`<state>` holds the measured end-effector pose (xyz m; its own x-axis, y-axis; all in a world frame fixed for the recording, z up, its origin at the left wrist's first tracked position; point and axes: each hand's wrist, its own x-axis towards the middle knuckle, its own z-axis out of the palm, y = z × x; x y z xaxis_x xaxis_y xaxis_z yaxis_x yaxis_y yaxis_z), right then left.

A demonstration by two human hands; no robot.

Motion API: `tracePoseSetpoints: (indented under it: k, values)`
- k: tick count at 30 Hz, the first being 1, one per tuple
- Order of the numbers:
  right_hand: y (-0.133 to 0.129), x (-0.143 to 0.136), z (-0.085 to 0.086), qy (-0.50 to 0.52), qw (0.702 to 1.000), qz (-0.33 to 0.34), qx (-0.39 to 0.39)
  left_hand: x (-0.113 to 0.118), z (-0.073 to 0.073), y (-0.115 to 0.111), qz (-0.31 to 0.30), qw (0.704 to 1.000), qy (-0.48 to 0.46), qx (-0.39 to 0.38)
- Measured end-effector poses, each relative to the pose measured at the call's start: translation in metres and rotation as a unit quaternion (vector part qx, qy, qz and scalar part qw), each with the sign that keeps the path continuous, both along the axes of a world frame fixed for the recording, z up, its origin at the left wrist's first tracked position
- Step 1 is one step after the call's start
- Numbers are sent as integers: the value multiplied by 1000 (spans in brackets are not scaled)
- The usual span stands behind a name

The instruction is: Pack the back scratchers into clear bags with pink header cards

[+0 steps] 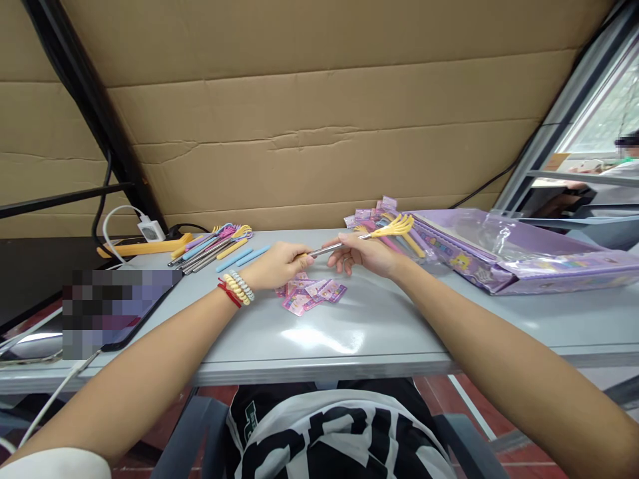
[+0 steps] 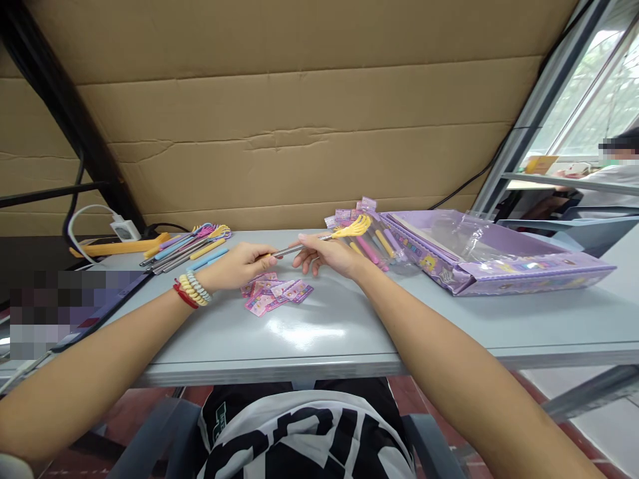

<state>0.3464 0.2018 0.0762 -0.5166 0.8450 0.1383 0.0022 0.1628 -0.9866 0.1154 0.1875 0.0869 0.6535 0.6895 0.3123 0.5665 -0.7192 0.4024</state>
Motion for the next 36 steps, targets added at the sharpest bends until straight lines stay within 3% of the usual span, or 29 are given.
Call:
tracePoseSetpoints:
  k: [10, 14, 17, 22, 28, 31, 36]
  values:
    - [19, 30, 5, 159, 970, -177, 54, -13, -5, 16, 75, 991, 45, 103]
    - [25, 35, 2, 103, 949, -285, 91, -20, -5, 20, 98, 986, 47, 123]
    - [26, 36, 0, 29, 938, -326, 115, -26, -3, 23, 112, 983, 39, 141]
    - [25, 33, 1, 3, 941, -337, 16, -33, 2, 20, 65, 988, 9, 138]
    - [31, 40, 0, 35, 933, -357, -37, -25, 6, 7, 3, 998, -58, 17]
    - [30, 47, 1, 70, 950, -300, -52, -26, 6, 10, -5, 993, -116, -37]
    - [20, 52, 9, 60, 981, -151, -102, -40, 5, 25, 57, 991, -115, -44]
